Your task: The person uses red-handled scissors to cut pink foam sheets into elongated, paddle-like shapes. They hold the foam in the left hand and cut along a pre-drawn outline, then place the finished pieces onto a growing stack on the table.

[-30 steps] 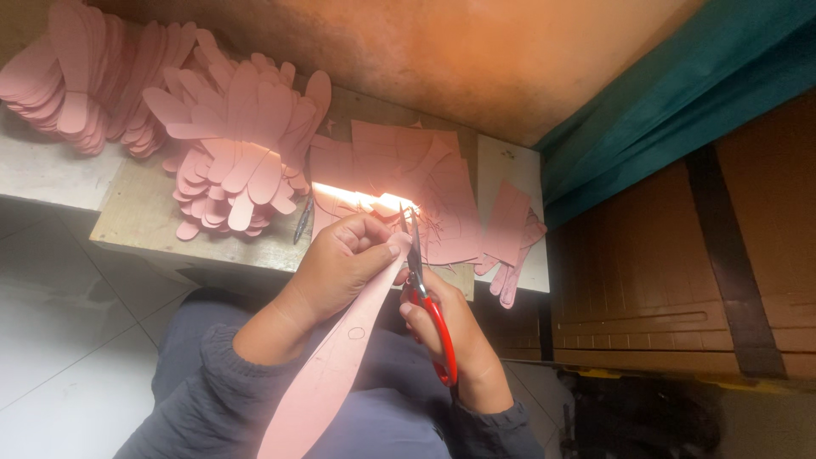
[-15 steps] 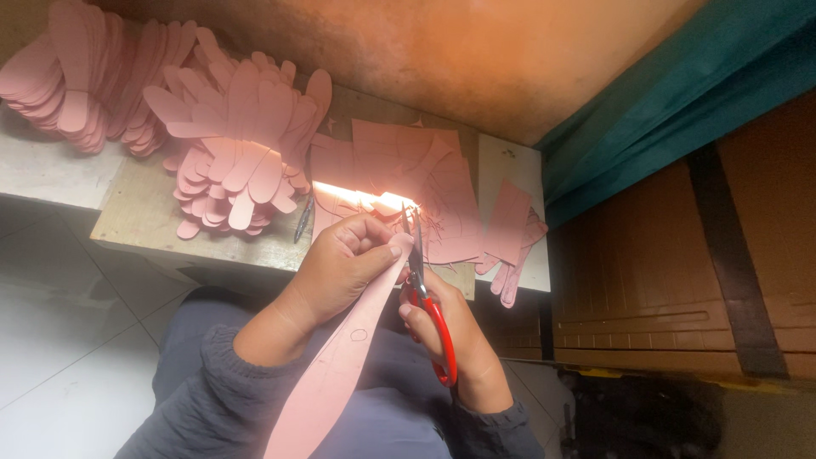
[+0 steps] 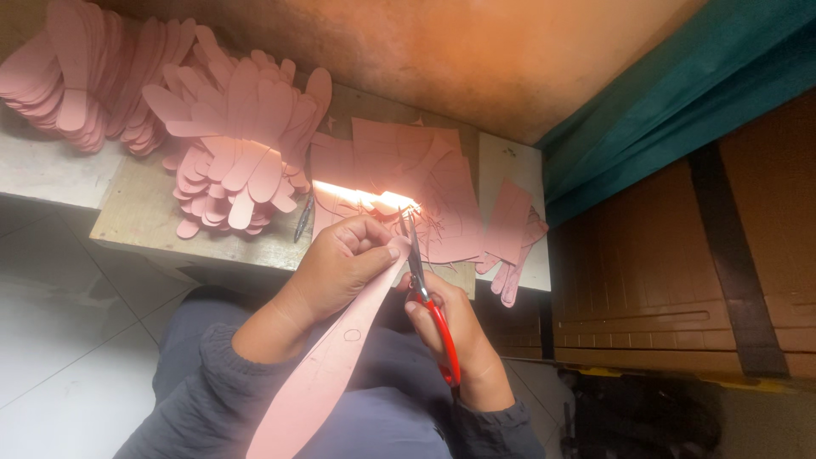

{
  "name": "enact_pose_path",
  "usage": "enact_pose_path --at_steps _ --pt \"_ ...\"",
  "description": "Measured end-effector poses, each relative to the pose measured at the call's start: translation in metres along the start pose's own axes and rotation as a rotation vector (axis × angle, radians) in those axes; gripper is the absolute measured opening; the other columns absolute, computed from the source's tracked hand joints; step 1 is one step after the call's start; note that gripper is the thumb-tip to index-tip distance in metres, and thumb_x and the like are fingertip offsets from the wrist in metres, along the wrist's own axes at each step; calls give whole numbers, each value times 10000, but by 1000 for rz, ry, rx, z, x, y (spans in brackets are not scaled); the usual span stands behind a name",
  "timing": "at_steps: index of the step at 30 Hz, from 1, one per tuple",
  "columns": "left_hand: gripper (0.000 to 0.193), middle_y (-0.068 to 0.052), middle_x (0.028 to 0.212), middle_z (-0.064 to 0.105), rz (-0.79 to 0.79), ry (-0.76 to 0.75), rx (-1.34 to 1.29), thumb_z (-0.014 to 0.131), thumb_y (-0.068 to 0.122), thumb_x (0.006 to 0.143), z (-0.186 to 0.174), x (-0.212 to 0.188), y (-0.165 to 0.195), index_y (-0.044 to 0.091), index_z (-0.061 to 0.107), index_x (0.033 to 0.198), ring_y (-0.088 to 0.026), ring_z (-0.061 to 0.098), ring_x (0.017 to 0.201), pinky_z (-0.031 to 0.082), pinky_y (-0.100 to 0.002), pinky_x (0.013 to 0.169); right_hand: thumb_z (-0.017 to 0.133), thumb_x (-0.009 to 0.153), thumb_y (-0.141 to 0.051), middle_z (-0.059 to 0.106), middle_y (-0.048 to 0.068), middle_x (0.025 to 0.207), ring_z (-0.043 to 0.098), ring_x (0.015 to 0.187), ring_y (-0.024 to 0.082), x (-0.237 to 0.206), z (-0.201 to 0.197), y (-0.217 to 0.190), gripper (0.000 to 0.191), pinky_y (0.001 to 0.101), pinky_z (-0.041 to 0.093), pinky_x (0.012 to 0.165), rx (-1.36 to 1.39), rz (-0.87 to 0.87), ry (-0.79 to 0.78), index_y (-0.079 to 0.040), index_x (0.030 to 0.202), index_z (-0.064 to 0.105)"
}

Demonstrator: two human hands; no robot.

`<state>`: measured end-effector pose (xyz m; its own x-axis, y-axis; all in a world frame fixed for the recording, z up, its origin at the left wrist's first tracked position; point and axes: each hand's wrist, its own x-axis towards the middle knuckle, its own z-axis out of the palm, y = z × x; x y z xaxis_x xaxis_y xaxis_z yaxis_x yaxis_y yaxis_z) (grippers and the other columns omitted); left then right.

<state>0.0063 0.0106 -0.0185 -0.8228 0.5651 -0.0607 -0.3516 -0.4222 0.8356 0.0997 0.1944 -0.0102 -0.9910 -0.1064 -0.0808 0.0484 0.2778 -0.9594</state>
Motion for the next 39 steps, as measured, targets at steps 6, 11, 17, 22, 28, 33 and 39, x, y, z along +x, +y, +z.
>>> enact_pose_path --at_steps 6,11,17,22,28,33,39 --pt "111 -134 835 744 -17 -21 -17 671 81 921 -3 1 -2 -1 634 985 -169 744 725 602 -271 672 588 872 -85 486 -14 675 414 564 83 -1 4 -5 239 250 343 504 148 226 34 -30 1098 644" --pt "94 -73 862 740 -14 -26 129 701 96 938 -9 2 3 11 666 960 -65 649 752 522 -208 673 615 870 -61 518 -28 822 457 766 58 -5 -4 -16 247 230 408 673 6 48 -38 -13 1112 624" --pt "83 -32 825 729 -87 -61 131 686 98 918 -11 -3 14 22 671 947 -32 616 706 482 -191 621 605 883 -64 485 -20 790 411 716 72 -4 -2 -11 223 240 361 620 36 79 -65 -12 1098 627" --pt "86 -5 783 696 -119 -31 144 694 85 898 -15 -5 14 24 670 954 -27 581 665 454 -187 586 596 921 -63 524 -35 817 438 745 50 -2 -6 -1 154 224 388 647 17 -19 -84 -3 1056 638" --pt "105 -7 779 641 -103 -55 133 717 69 895 -21 -3 12 10 663 964 -38 528 649 407 -195 559 603 915 -65 541 2 809 461 679 71 -1 0 6 186 240 394 574 139 100 -7 -1 1087 632" --pt "138 -23 840 699 -237 -100 247 746 109 851 -19 -4 7 14 701 940 -64 620 730 510 -211 634 616 984 -131 651 55 912 629 809 107 15 1 5 297 271 548 722 327 -70 136 -1 1243 554" --pt "222 -91 914 735 -291 -260 242 779 128 850 -28 6 -17 2 640 967 -118 697 812 555 -240 679 678 896 -145 636 47 863 599 664 132 13 -7 0 397 280 490 567 372 139 -29 25 1236 561"
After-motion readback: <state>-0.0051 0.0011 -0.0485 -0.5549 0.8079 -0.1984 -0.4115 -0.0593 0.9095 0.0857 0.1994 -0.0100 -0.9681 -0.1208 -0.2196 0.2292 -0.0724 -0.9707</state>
